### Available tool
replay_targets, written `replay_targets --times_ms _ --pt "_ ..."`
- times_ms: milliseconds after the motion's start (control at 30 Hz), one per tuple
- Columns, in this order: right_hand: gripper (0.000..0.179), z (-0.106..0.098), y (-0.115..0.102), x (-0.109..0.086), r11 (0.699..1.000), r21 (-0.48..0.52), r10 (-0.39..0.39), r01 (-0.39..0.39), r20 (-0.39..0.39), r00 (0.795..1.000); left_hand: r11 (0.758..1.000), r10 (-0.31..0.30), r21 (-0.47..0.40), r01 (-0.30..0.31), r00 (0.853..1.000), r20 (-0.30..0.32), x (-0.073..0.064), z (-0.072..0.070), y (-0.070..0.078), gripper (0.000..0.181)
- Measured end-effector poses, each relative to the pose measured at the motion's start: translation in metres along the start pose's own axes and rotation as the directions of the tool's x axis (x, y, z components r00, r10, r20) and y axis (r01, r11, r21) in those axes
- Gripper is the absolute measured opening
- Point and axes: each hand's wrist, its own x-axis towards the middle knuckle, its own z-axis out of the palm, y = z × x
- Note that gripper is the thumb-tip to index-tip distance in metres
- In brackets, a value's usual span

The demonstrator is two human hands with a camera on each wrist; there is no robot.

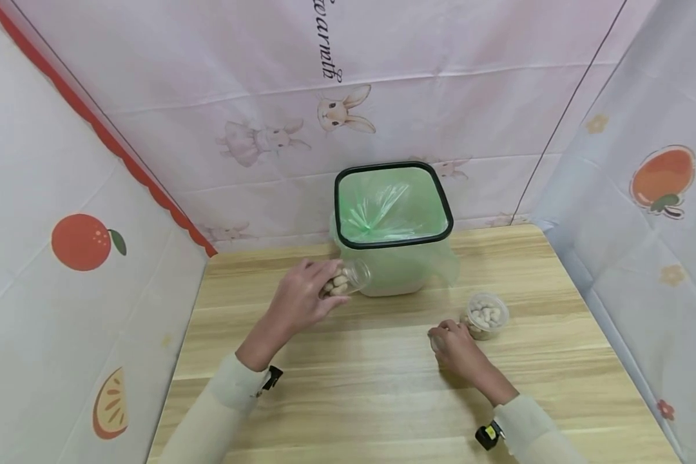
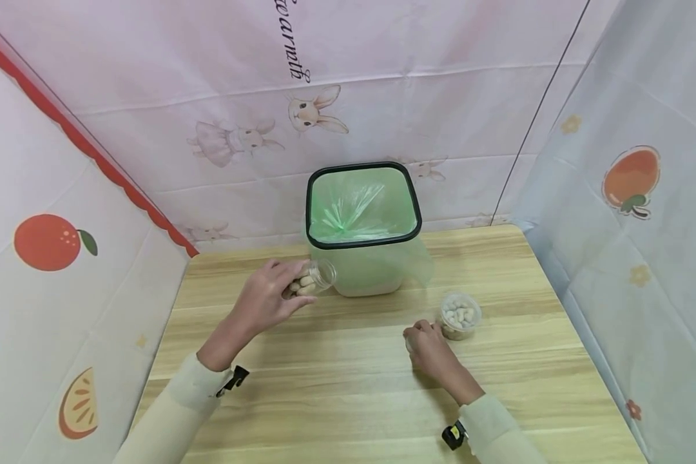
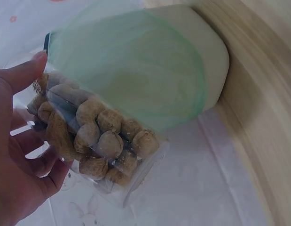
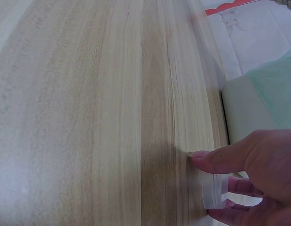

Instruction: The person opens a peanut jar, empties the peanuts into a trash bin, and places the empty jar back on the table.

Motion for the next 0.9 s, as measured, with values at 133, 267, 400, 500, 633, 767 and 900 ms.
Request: replay_targets --times_ms 133,267,400,500,633,767,900 --pt "0.039 0.0 0.0 0.001 1.0 0.003 0.003 -0.003 0.001 1.0 1.0 0.003 0.018 -0.003 1.0 0.003 0.004 -0.006 -0.004 0.073" --pt "0.039 0.001 0.002 0.002 1.0 0.007 0.007 -0.007 0.004 1.0 0.999 -0.008 0.034 0.008 1.0 0.005 0.009 -0.012 -0.009 0.074" --pt "0.039 0.001 0.002 0.003 1.0 0.005 0.007 -0.007 0.013 1.0 0.999 -0.007 0.035 0.007 1.0 -0.013 0.015 -0.016 -0.014 0.074" --pt "0.039 0.001 0.001 0.003 1.0 0.012 0.001 -0.001 0.015 1.0 0.999 -0.009 0.034 0.01 1.0 -0.024 0.018 -0.019 -0.017 0.073" --pt "0.038 0.002 0.001 0.005 1.0 0.015 -0.006 0.006 0.015 1.0 0.998 -0.008 0.055 0.01 0.999 -0.043 0.023 -0.022 -0.02 0.073" --pt "0.038 0.002 0.002 0.006 1.0 0.015 0.015 -0.016 0.029 0.999 0.998 0.004 0.068 0.0 0.998 -0.058 0.028 -0.024 -0.024 0.073" --pt "0.039 0.002 0.003 0.007 0.999 0.025 0.032 -0.033 0.04 0.999 0.996 -0.001 0.086 0.007 0.998 -0.066 0.034 -0.025 -0.028 0.073"
